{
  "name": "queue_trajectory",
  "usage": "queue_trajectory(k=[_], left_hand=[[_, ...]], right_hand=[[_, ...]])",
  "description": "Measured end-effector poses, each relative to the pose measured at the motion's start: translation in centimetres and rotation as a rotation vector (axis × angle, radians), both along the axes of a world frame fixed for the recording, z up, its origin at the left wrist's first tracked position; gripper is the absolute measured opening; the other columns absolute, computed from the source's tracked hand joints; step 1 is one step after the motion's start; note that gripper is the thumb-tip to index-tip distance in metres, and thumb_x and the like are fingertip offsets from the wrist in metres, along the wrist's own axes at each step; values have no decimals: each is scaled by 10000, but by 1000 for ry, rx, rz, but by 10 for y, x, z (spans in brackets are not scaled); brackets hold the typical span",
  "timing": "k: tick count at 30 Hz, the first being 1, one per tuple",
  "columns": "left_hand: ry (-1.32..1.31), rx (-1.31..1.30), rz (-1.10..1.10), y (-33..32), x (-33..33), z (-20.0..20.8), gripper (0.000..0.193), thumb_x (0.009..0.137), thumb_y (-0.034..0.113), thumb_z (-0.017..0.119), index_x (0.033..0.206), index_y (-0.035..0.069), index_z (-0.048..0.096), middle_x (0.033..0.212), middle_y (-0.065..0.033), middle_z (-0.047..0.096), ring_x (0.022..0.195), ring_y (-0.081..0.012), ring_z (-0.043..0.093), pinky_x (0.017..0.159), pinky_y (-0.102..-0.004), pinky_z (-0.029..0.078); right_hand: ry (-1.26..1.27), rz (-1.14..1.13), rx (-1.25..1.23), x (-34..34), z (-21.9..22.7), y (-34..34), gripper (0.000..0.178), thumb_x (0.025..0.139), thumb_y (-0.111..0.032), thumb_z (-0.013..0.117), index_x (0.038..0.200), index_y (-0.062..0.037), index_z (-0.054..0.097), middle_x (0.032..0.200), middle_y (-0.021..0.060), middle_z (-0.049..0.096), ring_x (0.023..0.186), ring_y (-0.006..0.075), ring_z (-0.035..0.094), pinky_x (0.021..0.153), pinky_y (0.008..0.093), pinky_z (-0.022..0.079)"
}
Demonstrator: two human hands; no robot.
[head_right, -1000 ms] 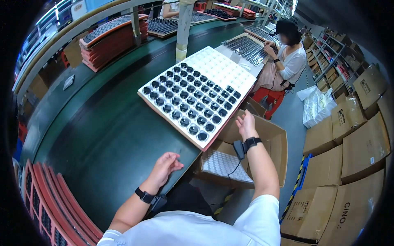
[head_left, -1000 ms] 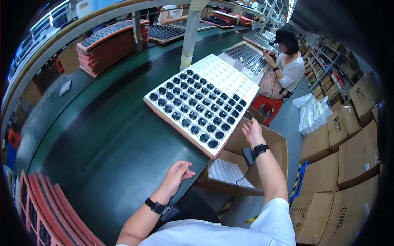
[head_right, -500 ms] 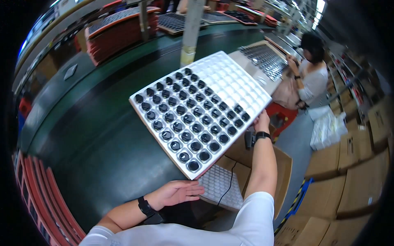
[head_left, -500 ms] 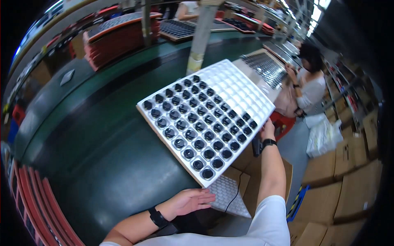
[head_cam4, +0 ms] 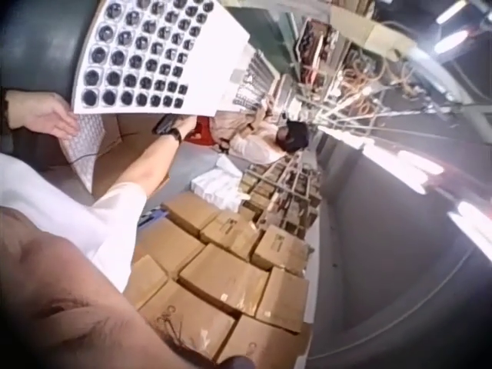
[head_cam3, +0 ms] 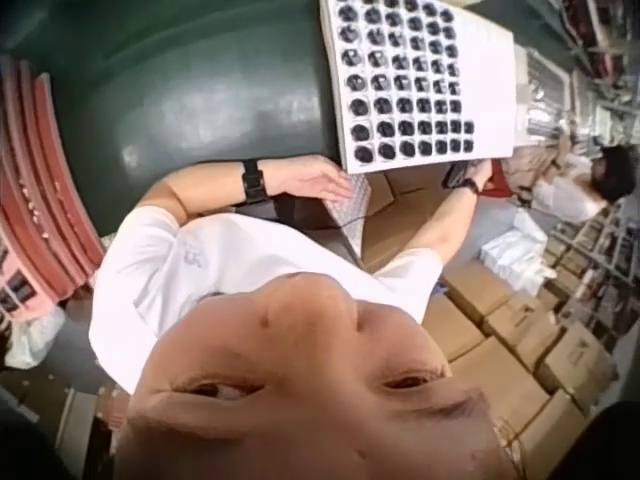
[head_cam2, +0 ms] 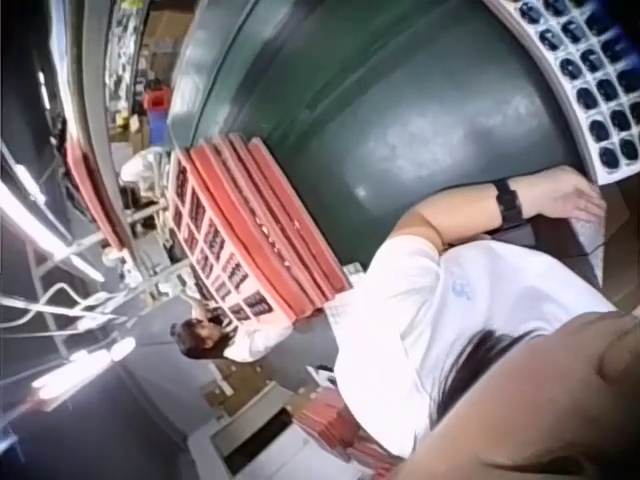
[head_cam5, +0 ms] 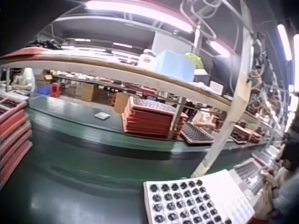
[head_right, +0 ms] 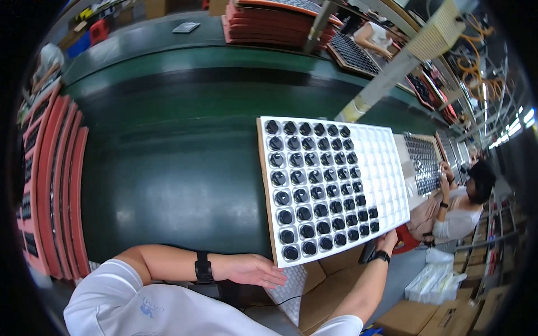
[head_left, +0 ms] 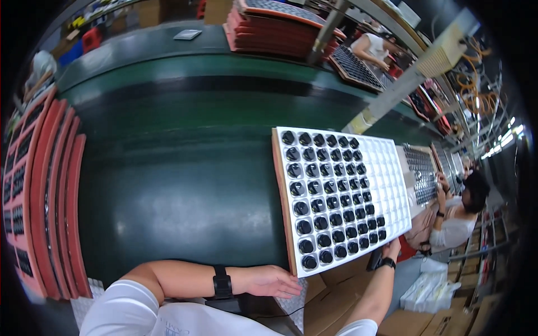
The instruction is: The person picks up a black component from a pink foam tray, rotates it by hand, and places it into a white plastic tray. After emptying the pink foam tray, the person moves it aside, retrieves a new pink foam tray from a stack, and resumes the process.
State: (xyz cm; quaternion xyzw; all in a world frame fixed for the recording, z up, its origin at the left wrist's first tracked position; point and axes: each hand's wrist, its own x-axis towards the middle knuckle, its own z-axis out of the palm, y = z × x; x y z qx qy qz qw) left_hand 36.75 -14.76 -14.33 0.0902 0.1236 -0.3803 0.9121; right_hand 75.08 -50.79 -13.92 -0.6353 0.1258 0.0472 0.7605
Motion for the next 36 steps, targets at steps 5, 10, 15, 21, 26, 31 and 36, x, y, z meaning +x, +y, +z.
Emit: queue_trajectory(k=[5,10,15,21,26,31,36], left_hand=[[3,-20,14,-1,-5,-2,343,882,106,560,1158,-47,425,1281,-231,446,1232,-307,440,1013,-423,388],[-1,4,69,36,-30,4,341,884,108,555,1150,-61,426,1277,-245,445,1229,-328,440,1015,-430,387],[-24,82,175,83,-53,0,380,904,100,503,1224,-74,395,1326,-267,404,1259,-350,405,1042,-450,352],[-55,145,351,126,-72,4,407,910,88,464,1270,-79,369,1348,-272,387,1264,-366,397,1052,-467,335],[-146,234,567,148,-83,10,473,900,100,468,1311,-83,324,1363,-275,362,1278,-374,373,1051,-473,327],[-196,253,646,162,-89,15,521,886,109,474,1336,-81,293,1380,-278,333,1293,-379,345,1056,-479,312],[-196,247,629,163,-104,25,510,884,113,458,1331,-82,307,1371,-277,349,1285,-384,356,1052,-485,316]], right_hand=[[91,47,-34,-31,18,6,164,907,-182,535,983,-46,584,797,-8,613,535,44,488,465,181,403],[149,-106,56,-67,19,7,181,930,-206,485,1084,-127,536,900,9,616,678,116,548,564,226,456],[43,43,-4,-120,10,-18,189,921,-216,514,1104,-166,512,939,18,615,768,146,584,604,245,475],[73,98,-78,-211,25,19,213,900,-205,556,1106,-185,506,944,36,620,840,172,602,662,274,489],[112,119,-91,-274,45,47,206,899,-175,544,1100,-136,521,981,47,627,854,180,609,672,293,496],[118,204,-115,-325,38,72,229,893,-143,525,1110,-68,535,1010,63,631,869,183,611,685,310,504],[205,514,-56,-376,29,118,282,879,-91,511,1138,17,536,1034,106,631,920,198,615,738,322,509]])
